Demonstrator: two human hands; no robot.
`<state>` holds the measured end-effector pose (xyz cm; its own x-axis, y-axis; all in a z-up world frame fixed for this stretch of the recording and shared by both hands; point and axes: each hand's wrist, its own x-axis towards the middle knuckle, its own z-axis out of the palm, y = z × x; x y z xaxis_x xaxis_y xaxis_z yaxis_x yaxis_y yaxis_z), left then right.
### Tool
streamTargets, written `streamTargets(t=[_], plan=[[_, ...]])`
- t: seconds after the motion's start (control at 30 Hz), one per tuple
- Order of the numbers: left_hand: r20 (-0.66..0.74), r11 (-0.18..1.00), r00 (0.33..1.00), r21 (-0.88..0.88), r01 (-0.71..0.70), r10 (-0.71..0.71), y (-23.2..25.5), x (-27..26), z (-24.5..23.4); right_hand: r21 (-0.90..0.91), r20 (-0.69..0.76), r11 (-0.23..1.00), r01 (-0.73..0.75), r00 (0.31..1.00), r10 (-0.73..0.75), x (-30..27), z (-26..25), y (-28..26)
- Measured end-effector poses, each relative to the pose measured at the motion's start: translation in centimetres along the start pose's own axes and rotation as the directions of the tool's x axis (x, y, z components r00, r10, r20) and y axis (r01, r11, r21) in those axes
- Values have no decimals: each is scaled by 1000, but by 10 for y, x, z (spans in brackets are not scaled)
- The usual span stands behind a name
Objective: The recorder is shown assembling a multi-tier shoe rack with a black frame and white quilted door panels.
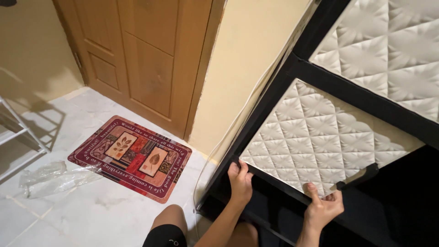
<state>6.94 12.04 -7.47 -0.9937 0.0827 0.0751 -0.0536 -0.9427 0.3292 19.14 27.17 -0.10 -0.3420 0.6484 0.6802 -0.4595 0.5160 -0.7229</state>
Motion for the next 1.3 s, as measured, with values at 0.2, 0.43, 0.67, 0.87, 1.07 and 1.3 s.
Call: streamTargets(t=[0.2, 0.43, 0.67, 0.87, 1.07, 1.3], plan=[[62, 996, 995, -45, 83, -80, 30, -5, 22, 16, 6, 1000, 17, 1000, -17, 3, 3, -2], [159, 993, 987, -113, -18, 36, -8, 7, -12, 34, -6, 999, 5, 1000, -5, 3, 1, 4], [62, 999, 998, -16, -31, 32, -3, 8, -6, 26, -11, 1000, 7, 1000, -7, 0, 8, -6], [51, 999, 998, 7, 45, -45, -2, 10, -6, -45, -27, 999, 13, 1000, -15, -3, 7, -2], [39, 991, 996, 116, 72, -77, -21, 22, -31, -23, -44, 1000, 3, 999, -4, -3, 10, -1], [41, 988, 993, 115, 106, -111, -4, 16, -11, 13, 36, 999, -34, 999, 34, -1, 11, -21]])
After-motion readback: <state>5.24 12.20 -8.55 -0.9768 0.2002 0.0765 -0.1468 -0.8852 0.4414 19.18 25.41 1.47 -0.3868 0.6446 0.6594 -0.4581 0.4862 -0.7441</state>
